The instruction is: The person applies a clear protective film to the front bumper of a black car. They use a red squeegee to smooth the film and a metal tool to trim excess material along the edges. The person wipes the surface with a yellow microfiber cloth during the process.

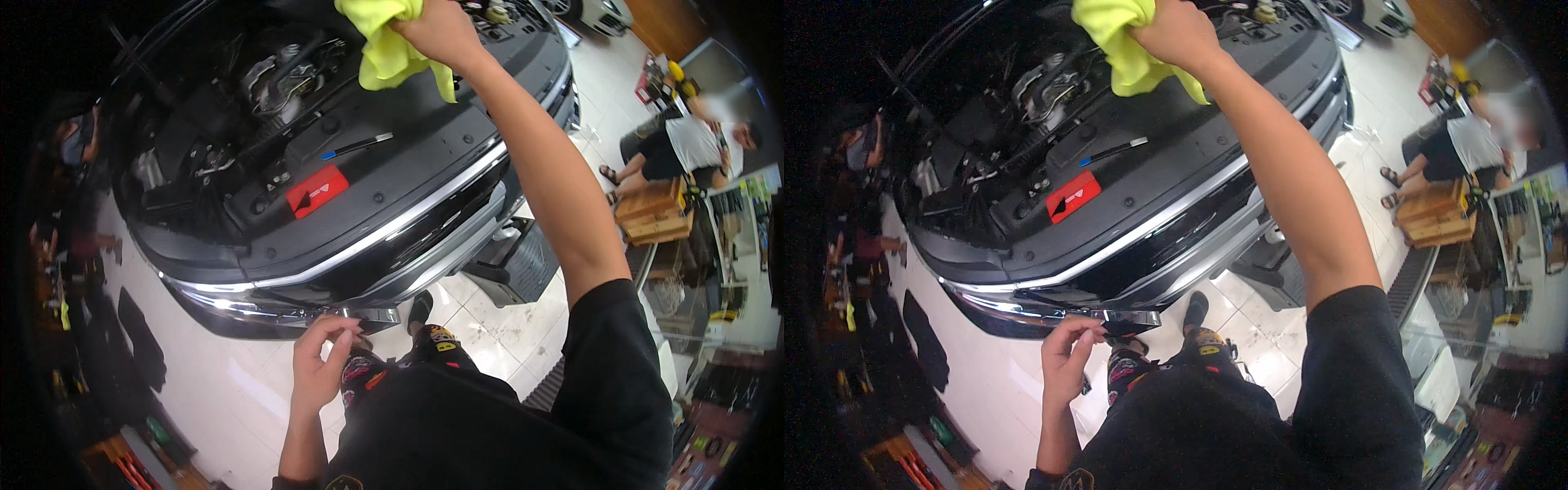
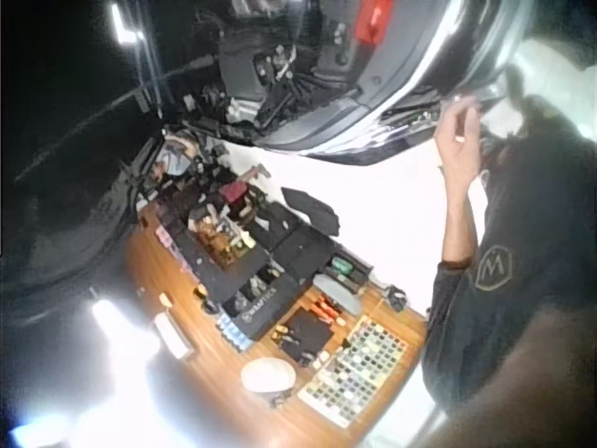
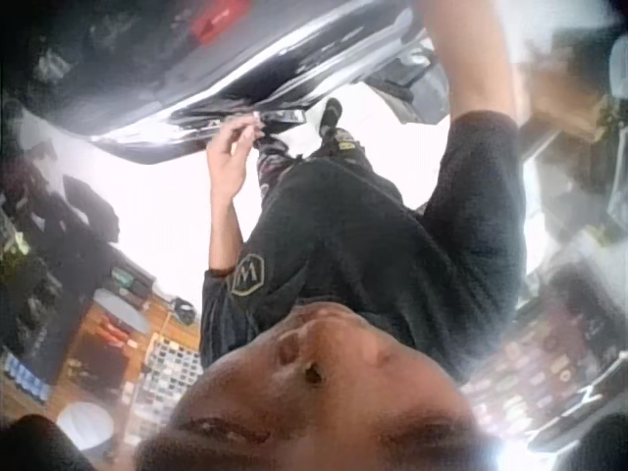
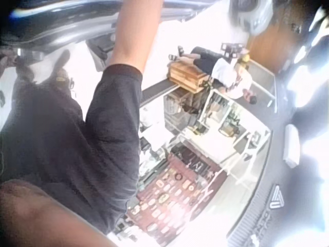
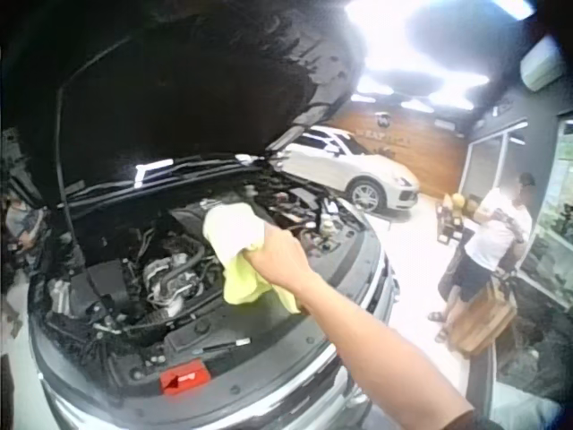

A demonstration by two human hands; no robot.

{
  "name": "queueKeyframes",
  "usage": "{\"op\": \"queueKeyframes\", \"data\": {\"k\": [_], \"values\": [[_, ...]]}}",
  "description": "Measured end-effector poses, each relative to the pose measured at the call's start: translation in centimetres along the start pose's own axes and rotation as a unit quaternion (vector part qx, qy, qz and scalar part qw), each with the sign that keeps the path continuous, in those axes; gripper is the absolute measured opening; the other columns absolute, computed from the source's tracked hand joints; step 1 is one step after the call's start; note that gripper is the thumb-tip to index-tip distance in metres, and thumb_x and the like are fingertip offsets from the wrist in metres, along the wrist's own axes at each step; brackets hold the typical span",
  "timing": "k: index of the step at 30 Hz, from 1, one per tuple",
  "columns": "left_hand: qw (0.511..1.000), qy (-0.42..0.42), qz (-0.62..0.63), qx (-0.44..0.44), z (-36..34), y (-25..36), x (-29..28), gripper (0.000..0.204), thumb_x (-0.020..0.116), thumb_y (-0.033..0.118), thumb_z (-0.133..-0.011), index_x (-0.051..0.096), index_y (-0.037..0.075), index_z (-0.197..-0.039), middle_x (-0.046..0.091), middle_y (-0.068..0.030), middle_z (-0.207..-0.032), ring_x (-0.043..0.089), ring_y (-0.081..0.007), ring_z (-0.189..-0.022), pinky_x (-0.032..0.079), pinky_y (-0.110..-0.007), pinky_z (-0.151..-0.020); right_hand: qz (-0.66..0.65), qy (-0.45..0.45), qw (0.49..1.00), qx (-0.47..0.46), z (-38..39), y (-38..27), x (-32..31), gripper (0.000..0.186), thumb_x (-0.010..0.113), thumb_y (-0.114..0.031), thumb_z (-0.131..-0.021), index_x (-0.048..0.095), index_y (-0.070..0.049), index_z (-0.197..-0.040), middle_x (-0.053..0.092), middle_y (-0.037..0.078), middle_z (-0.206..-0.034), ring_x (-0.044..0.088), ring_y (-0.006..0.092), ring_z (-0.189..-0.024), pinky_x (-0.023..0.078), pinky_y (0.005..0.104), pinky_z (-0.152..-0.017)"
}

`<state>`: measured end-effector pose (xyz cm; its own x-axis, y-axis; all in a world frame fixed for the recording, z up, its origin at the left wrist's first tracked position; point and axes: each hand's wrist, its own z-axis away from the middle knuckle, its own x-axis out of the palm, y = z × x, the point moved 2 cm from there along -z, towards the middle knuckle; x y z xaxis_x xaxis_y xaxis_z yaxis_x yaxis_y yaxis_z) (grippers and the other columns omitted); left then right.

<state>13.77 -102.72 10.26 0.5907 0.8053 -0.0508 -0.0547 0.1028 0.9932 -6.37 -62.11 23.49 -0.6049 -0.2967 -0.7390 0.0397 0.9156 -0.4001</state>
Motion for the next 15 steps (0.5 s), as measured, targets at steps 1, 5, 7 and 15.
{"op": "queueKeyframes", "data": {"k": [1,5,7,15], "values": [[1.000,0.006,-0.009,0.000,0.4,0.0,0.8,0.019,0.063,0.011,-0.103,0.069,-0.001,-0.116,0.070,-0.0089,-0.103,0.067,-0.0162,-0.092,0.053,-0.030,-0.085,0.118,-0.095,0.987,0.062,-0.2,1.6,0.9,0.052,0.075,-0.034,-0.092,0.061,-0.003,-0.131,0.069,0.020,-0.127,0.072,0.0351,-0.109,0.059,0.0465,-0.091],[0.994,0.083,-0.049,-0.052,3.7,-0.1,0.7,0.020,0.064,0.013,-0.103,0.068,-0.001,-0.117,0.070,-0.0088,-0.104,0.067,-0.0162,-0.092,0.053,-0.030,-0.082,0.249,-0.120,0.961,0.007,3.6,0.9,7.8,0.058,0.078,-0.032,-0.086,0.057,-0.006,-0.133,0.064,0.024,-0.126,0.074,0.0373,-0.102,0.060,0.0508,-0.085],[0.990,0.106,-0.029,-0.084,4.6,-0.1,0.9,0.018,0.064,0.010,-0.102,0.068,0.000,-0.116,0.071,-0.0092,-0.103,0.068,-0.0165,-0.091,0.053,-0.029,-0.081,0.139,-0.218,0.962,-0.087,7.6,-2.2,9.0,0.037,0.074,-0.027,-0.091,0.065,-0.004,-0.118,0.070,0.019,-0.116,0.073,0.0390,-0.100,0.059,0.0503,-0.084],[0.996,0.030,-0.051,-0.073,5.6,-0.6,3.4,0.016,0.063,0.004,-0.100,0.069,0.001,-0.115,0.071,-0.0096,-0.099,0.069,-0.0173,-0.089,0.054,-0.031,-0.084,0.084,-0.254,0.951,-0.155,12.8,0.1,13.9,0.033,0.071,-0.015,-0.087,0.070,-0.003,-0.117,0.068,0.019,-0.123,0.064,0.0363,-0.118,0.054,0.0520,-0.096]]}}
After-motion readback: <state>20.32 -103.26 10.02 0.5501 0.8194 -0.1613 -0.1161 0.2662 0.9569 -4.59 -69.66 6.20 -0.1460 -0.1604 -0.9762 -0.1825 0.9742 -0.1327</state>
